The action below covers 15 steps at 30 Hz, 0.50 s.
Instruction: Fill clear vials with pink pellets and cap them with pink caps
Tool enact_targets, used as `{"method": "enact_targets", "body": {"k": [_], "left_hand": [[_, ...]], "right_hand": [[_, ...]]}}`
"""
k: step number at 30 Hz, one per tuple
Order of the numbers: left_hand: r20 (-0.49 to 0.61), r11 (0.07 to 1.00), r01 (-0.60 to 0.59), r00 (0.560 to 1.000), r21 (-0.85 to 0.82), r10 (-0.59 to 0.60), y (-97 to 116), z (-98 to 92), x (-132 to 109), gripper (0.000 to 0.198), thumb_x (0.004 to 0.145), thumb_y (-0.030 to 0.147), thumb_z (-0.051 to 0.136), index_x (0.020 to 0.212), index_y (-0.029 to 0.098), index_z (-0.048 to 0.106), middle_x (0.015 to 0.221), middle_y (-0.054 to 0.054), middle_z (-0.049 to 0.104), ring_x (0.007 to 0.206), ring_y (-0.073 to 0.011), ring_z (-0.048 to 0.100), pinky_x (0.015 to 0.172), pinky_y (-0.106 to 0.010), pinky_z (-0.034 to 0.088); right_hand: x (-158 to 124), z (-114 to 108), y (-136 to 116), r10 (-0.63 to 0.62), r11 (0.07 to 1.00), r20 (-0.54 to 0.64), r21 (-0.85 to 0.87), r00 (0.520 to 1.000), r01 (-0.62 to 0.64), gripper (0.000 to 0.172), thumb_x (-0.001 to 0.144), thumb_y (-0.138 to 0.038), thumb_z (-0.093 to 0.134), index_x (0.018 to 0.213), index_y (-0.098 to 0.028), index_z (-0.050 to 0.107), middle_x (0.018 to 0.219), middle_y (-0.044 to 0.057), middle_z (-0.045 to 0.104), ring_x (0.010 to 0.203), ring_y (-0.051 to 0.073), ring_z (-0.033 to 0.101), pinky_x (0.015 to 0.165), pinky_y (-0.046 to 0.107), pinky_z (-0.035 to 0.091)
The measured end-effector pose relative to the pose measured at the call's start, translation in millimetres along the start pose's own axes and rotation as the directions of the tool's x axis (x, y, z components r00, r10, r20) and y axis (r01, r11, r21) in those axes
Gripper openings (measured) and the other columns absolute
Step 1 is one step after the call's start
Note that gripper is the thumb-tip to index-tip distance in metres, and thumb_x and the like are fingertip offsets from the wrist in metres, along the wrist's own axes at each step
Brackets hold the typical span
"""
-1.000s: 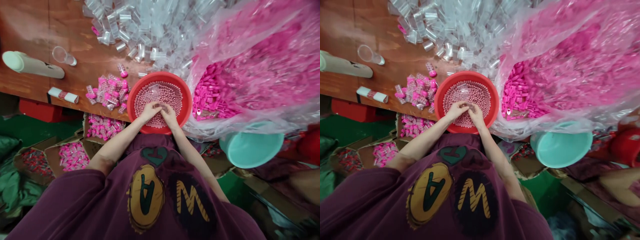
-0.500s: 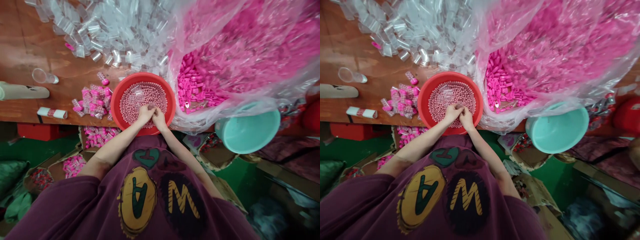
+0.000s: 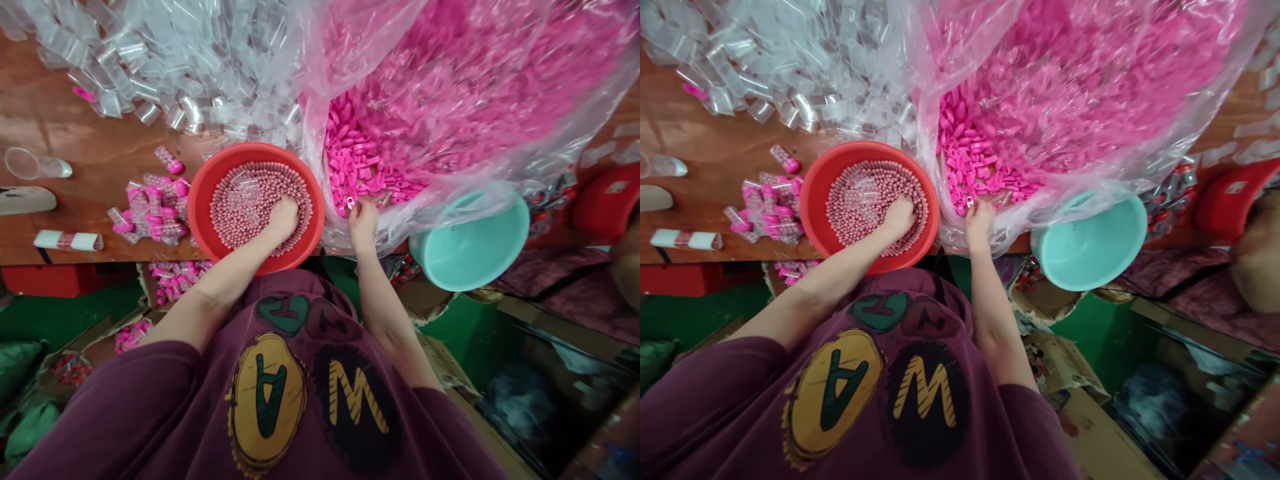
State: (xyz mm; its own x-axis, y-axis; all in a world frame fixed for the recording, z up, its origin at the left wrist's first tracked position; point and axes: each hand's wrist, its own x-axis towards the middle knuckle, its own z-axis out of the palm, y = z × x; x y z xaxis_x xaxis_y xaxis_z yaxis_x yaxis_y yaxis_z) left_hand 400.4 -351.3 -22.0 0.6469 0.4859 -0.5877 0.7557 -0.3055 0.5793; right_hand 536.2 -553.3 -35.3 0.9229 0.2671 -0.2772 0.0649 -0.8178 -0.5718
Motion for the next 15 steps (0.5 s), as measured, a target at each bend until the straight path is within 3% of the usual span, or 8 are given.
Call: {"method": "enact_targets", "body": {"k": [5,8,11,13,15], "left_hand": [[-0.048,0.988,-0.086,0.996,-0.13,0.08,-12.3,-10.8,-7.6,0.022,0.084,0.012,0.072,0.105,0.015,0.071,0.114,-0.015,0.075,0.111,-0.0301,0.071,0.109,-0.041,0.053],[-0.174,0.933,-0.138,0.981,-0.331,0.083,-17.7,-23.7,-27.5,0.029,0.081,0.015,0.077,0.109,0.018,0.072,0.116,-0.01,0.077,0.111,-0.0253,0.07,0.109,-0.038,0.052],[-0.222,0.751,-0.171,0.974,-0.637,0.033,-16.7,-36.1,-48.0,0.026,0.076,0.019,0.084,0.099,0.019,0.072,0.104,-0.006,0.078,0.102,-0.0211,0.071,0.106,-0.036,0.053],[-0.157,0.591,-0.128,0.988,-0.796,0.004,-14.5,-44.0,-58.0,0.028,0.073,0.019,0.088,0.096,0.018,0.071,0.096,-0.004,0.077,0.093,-0.0177,0.072,0.1,-0.034,0.056],[-0.079,0.438,-0.063,0.997,-0.897,-0.018,-12.6,-51.7,-64.9,0.033,0.071,0.018,0.089,0.098,0.018,0.07,0.092,-0.001,0.076,0.085,-0.0152,0.072,0.094,-0.034,0.059]], "right_hand": [[15.3,20.7,4.9,-0.006,0.996,0.018,-0.088,1.0,0.008,0.037,0.084,-0.026,0.059,0.115,-0.011,0.073,0.114,0.024,0.075,0.119,0.039,0.065,0.116,0.068,0.046],[16.3,17.8,5.0,-0.034,0.997,-0.007,-0.075,0.999,0.033,0.041,0.088,-0.027,0.056,0.12,-0.008,0.072,0.117,0.025,0.075,0.117,0.037,0.068,0.114,0.066,0.049],[9.9,7.2,-1.9,-0.106,0.993,-0.059,0.041,0.993,0.109,0.044,0.096,-0.039,0.056,0.126,-0.012,0.071,0.115,0.018,0.075,0.108,0.031,0.071,0.107,0.059,0.057],[-0.4,0.8,-16.4,-0.154,0.956,-0.065,0.242,0.986,0.165,0.049,0.097,-0.051,0.06,0.129,-0.016,0.072,0.107,0.011,0.075,0.096,0.026,0.072,0.096,0.052,0.064],[-14.5,-3.5,-40.6,-0.189,0.875,0.007,0.455,0.982,0.165,0.054,0.094,-0.059,0.069,0.13,-0.019,0.074,0.103,0.008,0.075,0.086,0.022,0.072,0.088,0.046,0.066]]}}
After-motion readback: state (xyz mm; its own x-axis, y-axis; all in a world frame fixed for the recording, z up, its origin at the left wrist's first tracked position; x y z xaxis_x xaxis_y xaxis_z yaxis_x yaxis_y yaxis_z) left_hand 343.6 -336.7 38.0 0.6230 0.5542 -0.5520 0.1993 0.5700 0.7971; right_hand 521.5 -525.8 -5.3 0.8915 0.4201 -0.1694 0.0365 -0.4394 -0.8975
